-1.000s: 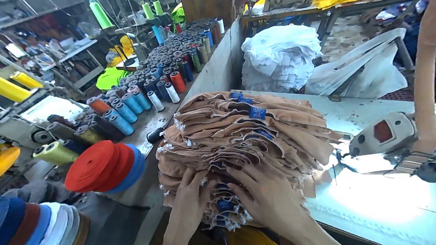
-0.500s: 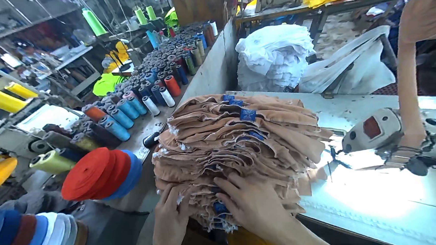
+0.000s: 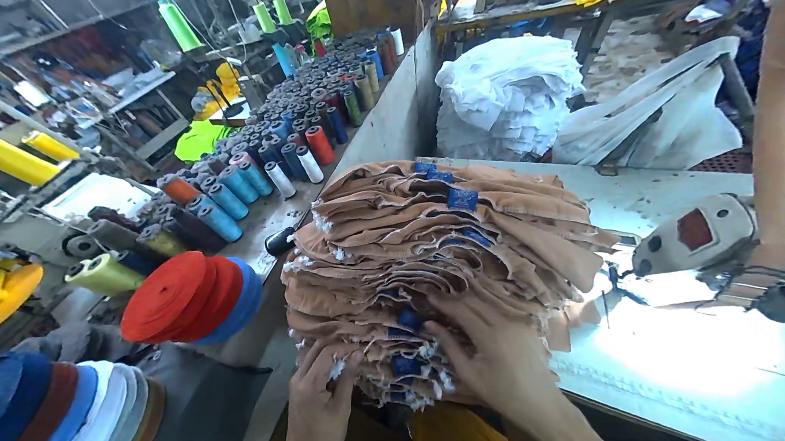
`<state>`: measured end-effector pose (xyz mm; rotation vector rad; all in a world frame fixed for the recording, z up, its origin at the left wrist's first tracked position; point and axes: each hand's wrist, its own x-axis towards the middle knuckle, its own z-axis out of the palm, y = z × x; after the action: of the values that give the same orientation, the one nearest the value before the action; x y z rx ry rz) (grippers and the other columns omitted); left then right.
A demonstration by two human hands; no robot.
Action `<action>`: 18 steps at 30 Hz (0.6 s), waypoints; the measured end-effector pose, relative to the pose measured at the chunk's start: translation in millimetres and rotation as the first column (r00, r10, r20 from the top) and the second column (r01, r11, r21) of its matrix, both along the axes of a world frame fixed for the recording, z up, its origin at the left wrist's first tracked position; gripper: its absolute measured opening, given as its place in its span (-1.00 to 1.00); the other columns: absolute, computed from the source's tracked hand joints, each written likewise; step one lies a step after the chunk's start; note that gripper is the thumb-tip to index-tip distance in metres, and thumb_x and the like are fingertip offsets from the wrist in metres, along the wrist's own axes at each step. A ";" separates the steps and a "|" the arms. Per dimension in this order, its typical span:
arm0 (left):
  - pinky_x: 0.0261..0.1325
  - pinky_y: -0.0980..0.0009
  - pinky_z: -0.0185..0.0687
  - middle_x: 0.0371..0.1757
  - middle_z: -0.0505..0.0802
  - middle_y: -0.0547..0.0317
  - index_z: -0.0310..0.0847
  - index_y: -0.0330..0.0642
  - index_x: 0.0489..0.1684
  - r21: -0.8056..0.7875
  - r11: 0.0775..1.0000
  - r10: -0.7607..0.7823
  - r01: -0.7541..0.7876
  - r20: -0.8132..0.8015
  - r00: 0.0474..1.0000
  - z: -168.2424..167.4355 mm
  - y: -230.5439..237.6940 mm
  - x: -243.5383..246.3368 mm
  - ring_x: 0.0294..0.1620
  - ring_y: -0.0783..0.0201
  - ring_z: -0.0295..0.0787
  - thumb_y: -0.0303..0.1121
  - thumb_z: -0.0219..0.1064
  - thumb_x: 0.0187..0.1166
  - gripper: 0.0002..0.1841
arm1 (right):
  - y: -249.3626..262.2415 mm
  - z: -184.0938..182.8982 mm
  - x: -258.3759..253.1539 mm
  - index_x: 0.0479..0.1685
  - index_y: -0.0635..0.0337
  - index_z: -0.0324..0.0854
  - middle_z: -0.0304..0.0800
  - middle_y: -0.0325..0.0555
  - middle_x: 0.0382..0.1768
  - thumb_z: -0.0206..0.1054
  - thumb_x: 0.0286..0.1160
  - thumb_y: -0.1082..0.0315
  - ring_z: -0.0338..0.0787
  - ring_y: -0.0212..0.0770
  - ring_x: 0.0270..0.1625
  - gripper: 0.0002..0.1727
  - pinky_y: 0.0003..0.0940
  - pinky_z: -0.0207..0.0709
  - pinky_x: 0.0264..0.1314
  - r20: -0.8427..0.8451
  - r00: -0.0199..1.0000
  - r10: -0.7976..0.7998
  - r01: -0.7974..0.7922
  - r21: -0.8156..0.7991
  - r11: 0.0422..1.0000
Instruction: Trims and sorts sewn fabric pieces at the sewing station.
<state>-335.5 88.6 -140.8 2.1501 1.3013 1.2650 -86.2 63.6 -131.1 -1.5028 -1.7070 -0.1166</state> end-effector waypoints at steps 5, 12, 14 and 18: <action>0.20 0.63 0.71 0.02 0.86 0.25 0.86 -0.04 -0.07 0.083 0.996 0.024 -0.016 -0.098 0.995 -5.6 12.1 22.0 0.09 0.55 0.78 -0.11 0.48 0.53 -0.76 | -22.6 -11.2 14.4 0.17 -0.12 0.83 0.88 -0.28 -0.17 0.28 0.63 -0.09 0.81 -0.34 -0.36 -0.61 -0.29 0.64 -0.49 -0.066 0.998 -0.008 0.007 -0.017 1.000; 0.21 0.60 0.67 -0.03 0.87 0.09 0.84 -0.13 -0.15 0.138 0.988 0.105 -0.068 -0.280 0.954 -0.9 2.8 19.7 0.06 0.42 0.81 -0.24 0.30 0.61 -0.78 | -19.5 -7.7 -25.5 0.15 -0.17 0.85 0.81 -0.26 -0.30 0.21 0.66 -0.01 0.73 -0.23 -0.50 -0.65 -0.30 0.56 -0.60 0.178 0.983 0.045 -0.046 0.000 0.999; 0.17 0.65 0.67 -0.07 0.88 0.13 0.83 -0.15 -0.19 0.060 0.997 0.067 -0.056 -0.205 0.976 -1.7 -8.1 16.0 0.03 0.52 0.79 -0.24 0.32 0.61 -0.79 | -12.6 -6.7 -41.5 0.11 -0.14 0.85 0.82 -0.23 -0.29 0.24 0.63 0.09 0.75 -0.19 -0.48 -0.69 -0.30 0.58 -0.55 0.265 0.963 0.055 -0.061 0.015 0.998; 0.12 0.67 0.71 -0.09 0.88 0.23 0.83 -0.17 -0.18 -0.045 0.995 0.083 -0.086 -0.067 0.994 -11.2 -21.6 13.1 -0.03 0.62 0.79 -0.24 0.35 0.61 -0.79 | -0.1 -10.2 -59.9 -0.01 -0.10 0.86 0.83 -0.20 -0.30 0.34 0.43 0.29 0.74 -0.17 -0.51 -0.75 -0.29 0.60 -0.54 0.351 0.927 0.135 -0.144 -0.002 0.990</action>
<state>-322.5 67.0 -151.9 2.1408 1.4481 1.1914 -146.1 63.5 -141.3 -1.3969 -2.0818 -0.3466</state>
